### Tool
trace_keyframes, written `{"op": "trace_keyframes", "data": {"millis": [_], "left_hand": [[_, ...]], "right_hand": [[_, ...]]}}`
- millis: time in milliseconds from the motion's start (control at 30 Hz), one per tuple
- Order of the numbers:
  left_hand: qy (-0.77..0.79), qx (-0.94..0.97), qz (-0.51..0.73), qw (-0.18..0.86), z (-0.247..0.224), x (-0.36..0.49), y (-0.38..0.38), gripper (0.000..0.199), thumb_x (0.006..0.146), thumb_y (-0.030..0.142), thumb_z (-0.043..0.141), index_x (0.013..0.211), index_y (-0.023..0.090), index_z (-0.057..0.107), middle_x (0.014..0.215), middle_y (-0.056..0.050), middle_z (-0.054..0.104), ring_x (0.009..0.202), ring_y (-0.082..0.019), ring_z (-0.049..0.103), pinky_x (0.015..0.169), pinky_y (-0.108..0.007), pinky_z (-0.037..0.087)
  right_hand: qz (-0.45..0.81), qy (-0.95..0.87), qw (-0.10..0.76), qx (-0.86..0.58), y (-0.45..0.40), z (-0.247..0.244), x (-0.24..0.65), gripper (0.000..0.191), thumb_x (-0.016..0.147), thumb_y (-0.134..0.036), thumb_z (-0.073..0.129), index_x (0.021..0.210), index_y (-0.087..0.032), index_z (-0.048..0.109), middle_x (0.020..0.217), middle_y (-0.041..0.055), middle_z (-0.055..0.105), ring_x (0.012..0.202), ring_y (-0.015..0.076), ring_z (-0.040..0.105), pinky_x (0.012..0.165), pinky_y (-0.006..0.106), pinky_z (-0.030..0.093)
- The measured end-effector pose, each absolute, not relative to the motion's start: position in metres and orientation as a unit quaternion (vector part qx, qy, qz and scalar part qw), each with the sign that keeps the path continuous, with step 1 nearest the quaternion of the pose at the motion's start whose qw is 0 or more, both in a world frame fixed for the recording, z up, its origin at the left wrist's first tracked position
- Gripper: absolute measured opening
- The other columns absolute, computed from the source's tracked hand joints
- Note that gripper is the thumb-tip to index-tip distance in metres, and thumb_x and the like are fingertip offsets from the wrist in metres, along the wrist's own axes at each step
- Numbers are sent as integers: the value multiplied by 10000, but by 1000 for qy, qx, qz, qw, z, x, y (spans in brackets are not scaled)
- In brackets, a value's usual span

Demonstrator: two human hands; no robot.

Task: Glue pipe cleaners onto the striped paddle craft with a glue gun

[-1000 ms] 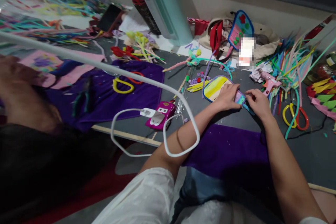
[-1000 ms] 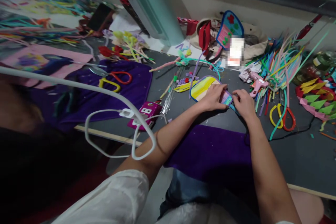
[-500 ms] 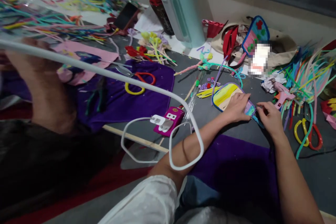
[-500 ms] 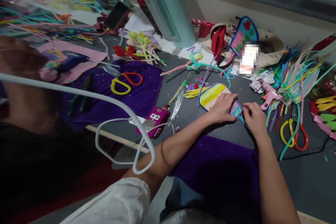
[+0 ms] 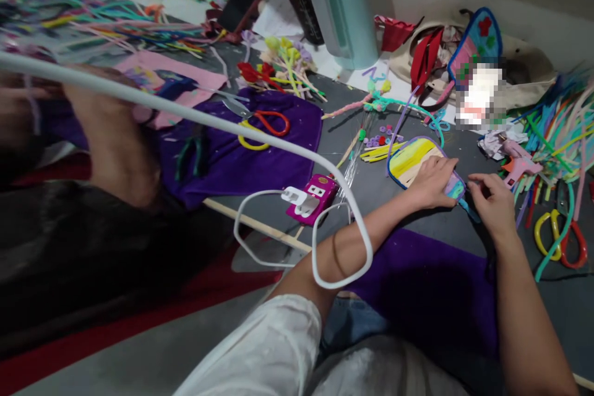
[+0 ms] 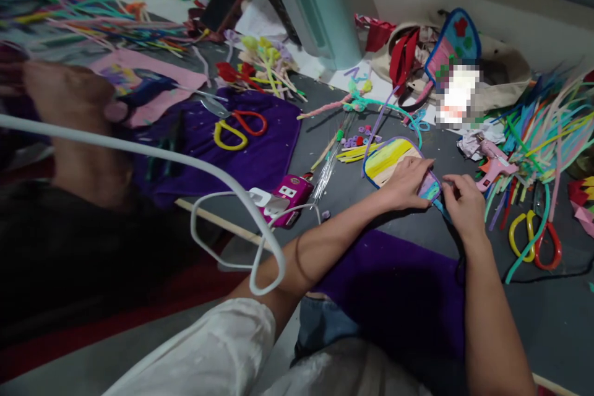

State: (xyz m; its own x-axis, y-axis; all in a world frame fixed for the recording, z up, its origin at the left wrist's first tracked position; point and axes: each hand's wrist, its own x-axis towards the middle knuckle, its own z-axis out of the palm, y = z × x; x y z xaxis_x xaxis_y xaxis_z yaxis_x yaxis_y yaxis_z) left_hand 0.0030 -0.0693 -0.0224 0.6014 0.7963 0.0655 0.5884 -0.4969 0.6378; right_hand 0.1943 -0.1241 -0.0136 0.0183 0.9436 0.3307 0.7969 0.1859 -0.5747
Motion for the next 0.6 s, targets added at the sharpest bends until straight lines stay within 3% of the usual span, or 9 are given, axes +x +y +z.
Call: {"op": "trace_keyframes", "data": {"millis": [233,600], "left_hand": [[404,851,179,284,-24,4,-68,959,711,393,814,1539,156,392,1501,-185,525,1377,-399,445,1184,-523,374],[415,847,166,289,-18,5,-70,959,732,386,802,1552,114,385,1524,-200,520,1381,-390,437,1188,-507,359]], "right_hand": [[105,-694,343,-625,-119,-13,186,240,944,-355,578,1006,-210,759,805,28,605,713,200,576,693,339,453],[93,-702,344,-617,-122,-10,188,194,943,-348,601,933,-211,738,764,6,584,698,182,563,685,318,439]]}}
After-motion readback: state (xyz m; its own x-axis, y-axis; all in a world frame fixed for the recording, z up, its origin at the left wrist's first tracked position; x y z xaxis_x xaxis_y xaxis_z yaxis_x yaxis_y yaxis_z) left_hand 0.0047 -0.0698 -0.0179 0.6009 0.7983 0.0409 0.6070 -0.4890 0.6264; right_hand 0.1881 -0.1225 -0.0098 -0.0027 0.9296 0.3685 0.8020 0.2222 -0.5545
